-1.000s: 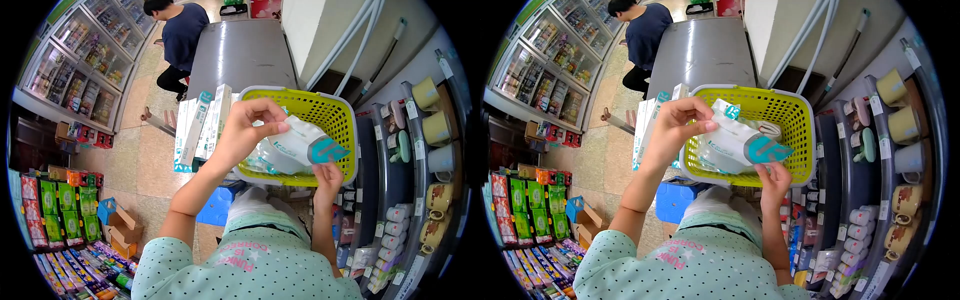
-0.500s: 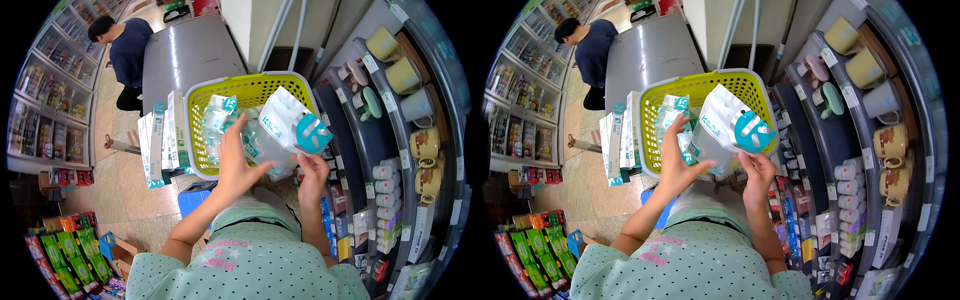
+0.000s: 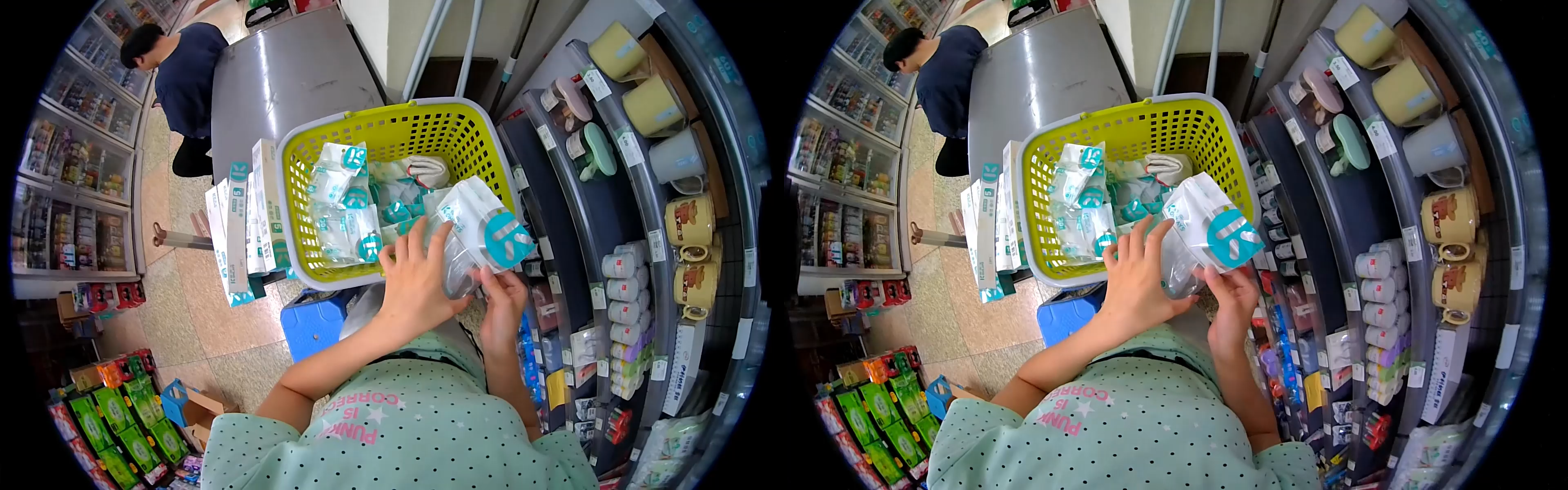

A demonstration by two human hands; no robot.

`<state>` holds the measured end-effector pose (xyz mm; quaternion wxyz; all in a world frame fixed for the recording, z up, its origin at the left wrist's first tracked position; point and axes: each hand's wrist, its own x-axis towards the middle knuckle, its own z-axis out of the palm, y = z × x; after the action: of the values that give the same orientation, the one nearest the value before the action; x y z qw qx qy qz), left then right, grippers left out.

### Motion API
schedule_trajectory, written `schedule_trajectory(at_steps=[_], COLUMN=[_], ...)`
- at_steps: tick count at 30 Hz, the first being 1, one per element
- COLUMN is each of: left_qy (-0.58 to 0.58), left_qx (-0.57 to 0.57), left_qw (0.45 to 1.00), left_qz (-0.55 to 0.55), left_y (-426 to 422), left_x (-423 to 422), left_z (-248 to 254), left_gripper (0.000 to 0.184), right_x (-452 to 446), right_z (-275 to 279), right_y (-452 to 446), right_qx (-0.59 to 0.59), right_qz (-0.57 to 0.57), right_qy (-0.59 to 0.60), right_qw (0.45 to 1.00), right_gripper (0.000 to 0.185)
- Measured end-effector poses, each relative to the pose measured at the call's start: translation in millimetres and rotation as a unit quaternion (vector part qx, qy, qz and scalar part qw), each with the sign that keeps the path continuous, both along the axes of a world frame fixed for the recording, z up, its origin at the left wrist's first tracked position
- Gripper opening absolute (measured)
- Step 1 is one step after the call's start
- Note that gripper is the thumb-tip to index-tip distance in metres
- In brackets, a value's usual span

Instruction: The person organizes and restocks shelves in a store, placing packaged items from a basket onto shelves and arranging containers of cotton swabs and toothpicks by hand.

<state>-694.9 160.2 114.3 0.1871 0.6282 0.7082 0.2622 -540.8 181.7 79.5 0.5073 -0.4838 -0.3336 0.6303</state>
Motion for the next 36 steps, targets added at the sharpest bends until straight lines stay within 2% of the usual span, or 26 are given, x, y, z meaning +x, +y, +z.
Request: schedule_trajectory(at_steps=[6, 9, 12, 13, 15, 17, 19, 22, 25, 29, 32, 35, 36], left_qy=[-0.03, -0.042, -0.057, -0.058, -0.058, -0.022, 0.004, 0.016, 0.024, 0.018, 0.022, 0.03, 0.034], left_qx=[0.017, 0.022, 0.014, 0.021, 0.037, 0.029, 0.028, 0.004, 0.002, 0.007, 0.009, 0.013, 0.017], left_qw=[0.999, 0.998, 0.996, 0.995, 0.993, 0.993, 0.992, 0.993, 0.994, 0.995, 0.997, 0.998, 0.998], left_qz=[0.025, 0.042, 0.069, 0.077, 0.091, 0.113, 0.122, 0.118, 0.109, 0.095, 0.08, 0.052, 0.044], left_y=[-2, -7, -16, -20, -30, -40, -49, -58, -64, -66, -64, -58, -55], left_x=[-17, -29, -47, -54, -67, -75, -81, -83, -81, -74, -68, -65, -64], left_z=[4, 12, 20, 19, 18, 21, 23, 22, 15, 9, 6, 3, 3], left_gripper=[0.116, 0.112, 0.107, 0.106, 0.105, 0.106, 0.106, 0.105, 0.104, 0.103, 0.102, 0.102, 0.102], right_x=[-17, -22, -10, -16, -28, -38, -45, -73, -96, -107, -112, -109, -103], right_z=[18, 21, 4, 8, 27, 26, 3, -15, -31, -67, -84, -96, -90], right_y=[-2, 1, 17, 32, 63, 101, 147, 182, 206, 229, 237, 248, 249], right_qx=[0.014, 0.065, 0.123, 0.144, 0.179, 0.276, 0.41, 0.425, 0.337, 0.345, 0.364, 0.423, 0.437], right_qz=[0.029, 0.07, 0.067, 0.048, 0.039, 0.115, 0.193, 0.288, 0.393, 0.434, 0.418, 0.371, 0.354], right_qy=[0.009, -0.022, -0.065, -0.071, -0.145, -0.279, -0.46, -0.626, -0.703, -0.68, -0.674, -0.68, -0.653], right_qw=[0.999, 0.995, 0.988, 0.986, 0.972, 0.913, 0.764, 0.587, 0.488, 0.479, 0.489, 0.47, 0.507], right_gripper=[0.018, 0.018, 0.031, 0.043, 0.033, 0.024, 0.046, 0.075, 0.087, 0.074, 0.048, 0.026, 0.024])
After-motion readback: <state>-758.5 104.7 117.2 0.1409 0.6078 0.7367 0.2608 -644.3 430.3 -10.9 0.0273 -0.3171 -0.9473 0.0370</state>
